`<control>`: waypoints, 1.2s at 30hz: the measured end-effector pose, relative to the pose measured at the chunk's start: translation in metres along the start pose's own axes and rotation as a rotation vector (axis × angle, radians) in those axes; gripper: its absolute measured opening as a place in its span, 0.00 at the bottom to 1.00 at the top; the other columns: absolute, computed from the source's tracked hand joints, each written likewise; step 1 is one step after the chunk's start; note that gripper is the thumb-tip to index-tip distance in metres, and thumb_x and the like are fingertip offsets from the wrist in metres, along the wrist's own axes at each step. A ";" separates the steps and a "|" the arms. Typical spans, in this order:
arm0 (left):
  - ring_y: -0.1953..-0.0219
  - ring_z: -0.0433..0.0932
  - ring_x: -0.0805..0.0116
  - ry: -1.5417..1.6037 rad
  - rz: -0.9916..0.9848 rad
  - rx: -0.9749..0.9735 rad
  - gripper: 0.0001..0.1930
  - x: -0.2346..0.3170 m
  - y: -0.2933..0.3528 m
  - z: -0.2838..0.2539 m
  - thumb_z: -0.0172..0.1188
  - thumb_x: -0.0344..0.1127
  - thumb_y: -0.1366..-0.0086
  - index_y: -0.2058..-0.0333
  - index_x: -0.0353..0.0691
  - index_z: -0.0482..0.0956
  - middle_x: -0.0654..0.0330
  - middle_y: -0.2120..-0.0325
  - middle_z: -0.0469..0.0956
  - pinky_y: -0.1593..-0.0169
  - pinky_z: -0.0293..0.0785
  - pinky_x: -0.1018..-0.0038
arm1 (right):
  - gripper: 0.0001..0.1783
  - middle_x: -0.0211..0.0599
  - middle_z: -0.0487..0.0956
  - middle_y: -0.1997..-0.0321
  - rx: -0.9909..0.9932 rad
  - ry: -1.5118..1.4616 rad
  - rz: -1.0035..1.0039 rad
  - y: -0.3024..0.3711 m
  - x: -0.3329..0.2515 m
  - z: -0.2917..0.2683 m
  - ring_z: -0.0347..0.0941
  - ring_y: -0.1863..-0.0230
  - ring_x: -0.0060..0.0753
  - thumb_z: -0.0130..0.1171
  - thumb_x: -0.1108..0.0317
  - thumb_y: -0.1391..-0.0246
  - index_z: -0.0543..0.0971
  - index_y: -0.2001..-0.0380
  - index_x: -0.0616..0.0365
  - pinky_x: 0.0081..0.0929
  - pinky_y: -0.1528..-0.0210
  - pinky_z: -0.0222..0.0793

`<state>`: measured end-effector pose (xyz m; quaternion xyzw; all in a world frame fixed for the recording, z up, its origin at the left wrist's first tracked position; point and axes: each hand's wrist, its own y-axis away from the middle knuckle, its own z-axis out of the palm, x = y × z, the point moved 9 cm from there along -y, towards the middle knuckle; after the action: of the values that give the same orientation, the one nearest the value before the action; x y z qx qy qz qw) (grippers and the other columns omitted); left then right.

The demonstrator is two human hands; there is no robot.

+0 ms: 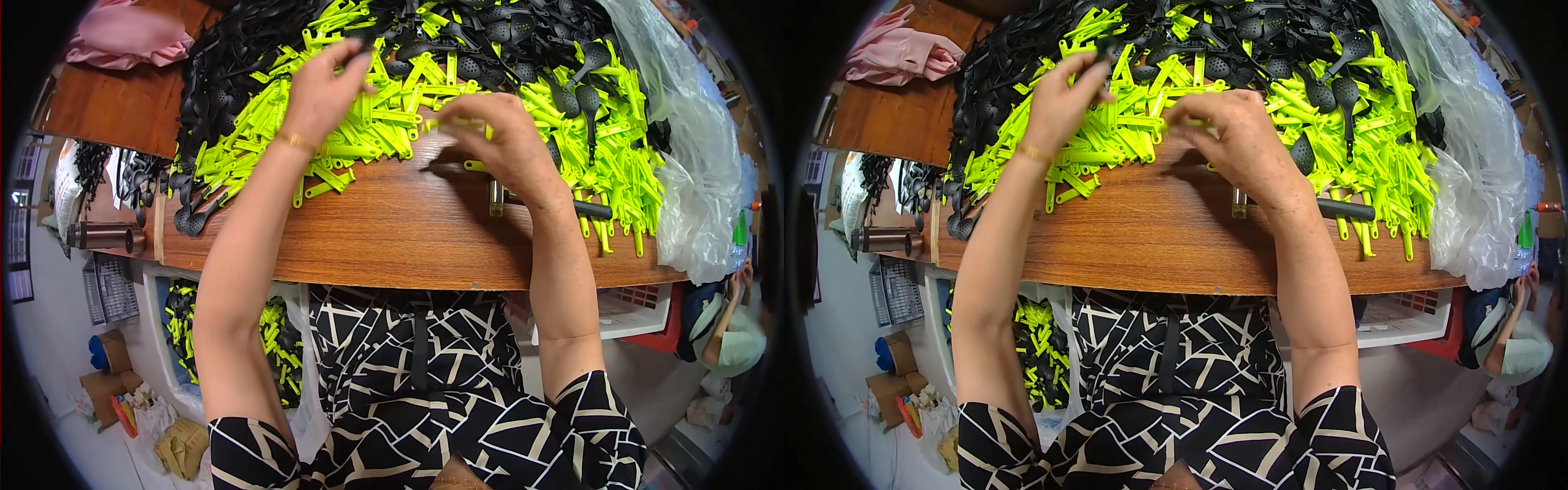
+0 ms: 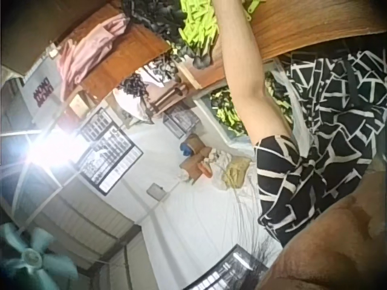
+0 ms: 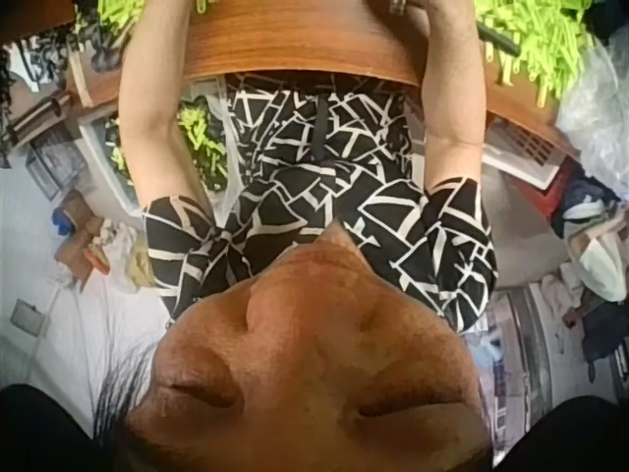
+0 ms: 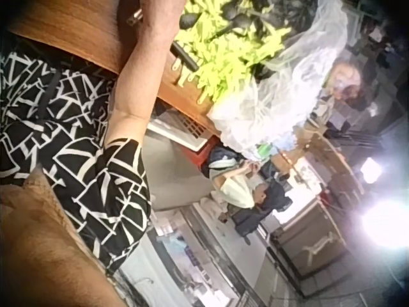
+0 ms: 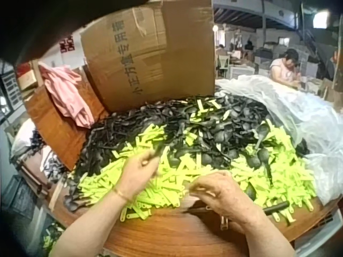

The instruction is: The person assembles kitchen utensils by inserting black plastic heads into neon green plastic handles. They use a small hammer to secure the connection between the two parts. The person works continuously, picking up components from a large pile on the table and placing the finished items aside.

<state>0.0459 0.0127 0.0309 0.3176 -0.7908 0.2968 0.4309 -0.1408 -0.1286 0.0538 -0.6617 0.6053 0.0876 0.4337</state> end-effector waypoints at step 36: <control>0.72 0.82 0.77 0.581 -0.534 -0.510 0.14 -0.012 0.207 0.069 0.55 0.34 0.21 0.41 0.36 0.72 0.58 0.62 0.83 0.66 0.80 0.80 | 0.14 0.29 0.85 0.52 -0.125 0.343 -0.404 0.053 -0.046 0.023 0.80 0.48 0.36 0.70 0.66 0.50 0.87 0.57 0.45 0.41 0.41 0.71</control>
<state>-0.1398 0.0931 -0.0518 0.2977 -0.5756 0.0486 0.7601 -0.1889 -0.0740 0.0442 -0.7998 0.5190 -0.0770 0.2917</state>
